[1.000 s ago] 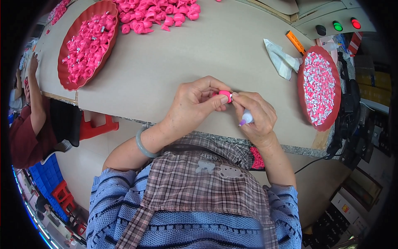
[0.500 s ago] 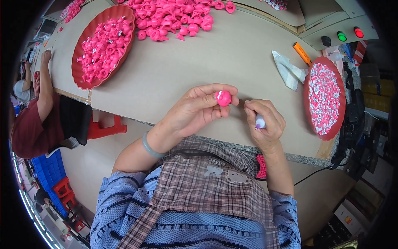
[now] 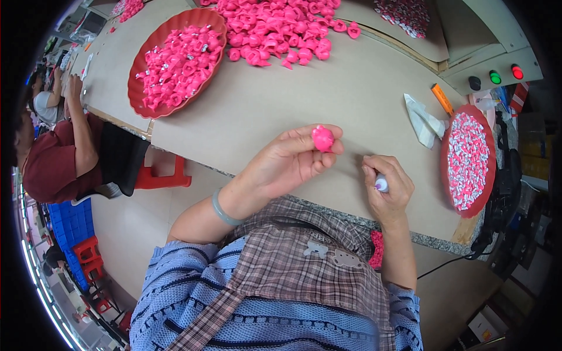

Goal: The person assembles small pink plastic toy parts by applying glue from a bottle to the pink plastic components, then attaching white plastic components to them by hand.

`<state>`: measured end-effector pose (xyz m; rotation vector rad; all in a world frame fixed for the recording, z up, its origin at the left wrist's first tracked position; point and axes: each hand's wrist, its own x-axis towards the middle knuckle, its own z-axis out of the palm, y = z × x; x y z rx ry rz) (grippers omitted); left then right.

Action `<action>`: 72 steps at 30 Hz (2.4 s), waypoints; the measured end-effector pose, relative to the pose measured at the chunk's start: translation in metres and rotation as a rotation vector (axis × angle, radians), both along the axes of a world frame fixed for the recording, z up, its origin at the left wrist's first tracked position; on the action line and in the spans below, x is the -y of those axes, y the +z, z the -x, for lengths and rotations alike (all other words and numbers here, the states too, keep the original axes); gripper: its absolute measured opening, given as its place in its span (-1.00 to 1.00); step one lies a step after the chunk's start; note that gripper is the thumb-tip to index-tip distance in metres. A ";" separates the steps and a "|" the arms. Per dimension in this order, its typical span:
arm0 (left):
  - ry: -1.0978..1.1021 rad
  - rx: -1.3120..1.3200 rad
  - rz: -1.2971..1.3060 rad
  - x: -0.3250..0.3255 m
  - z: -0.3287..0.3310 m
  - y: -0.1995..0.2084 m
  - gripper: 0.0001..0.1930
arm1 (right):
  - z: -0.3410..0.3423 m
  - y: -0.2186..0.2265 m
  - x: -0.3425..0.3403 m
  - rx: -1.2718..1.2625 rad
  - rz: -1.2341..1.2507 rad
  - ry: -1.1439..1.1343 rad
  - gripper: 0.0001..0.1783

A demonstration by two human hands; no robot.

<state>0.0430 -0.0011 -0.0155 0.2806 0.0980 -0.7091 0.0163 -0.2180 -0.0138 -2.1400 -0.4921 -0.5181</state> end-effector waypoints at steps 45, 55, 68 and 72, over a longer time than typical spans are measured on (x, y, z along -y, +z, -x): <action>0.291 0.655 -0.431 0.015 0.004 0.002 -0.76 | -0.005 0.001 -0.001 -0.065 0.009 0.018 -0.81; 0.386 0.741 -0.497 0.020 0.005 -0.002 -0.75 | -0.004 -0.001 0.000 -0.072 -0.001 0.019 -0.80; 0.289 0.643 -0.584 0.021 0.010 0.001 -0.68 | 0.011 0.009 -0.027 -0.484 -0.642 0.038 -0.71; 0.279 0.660 -0.603 0.023 0.010 0.002 -0.73 | 0.007 0.005 -0.026 -0.418 -0.588 0.081 -0.77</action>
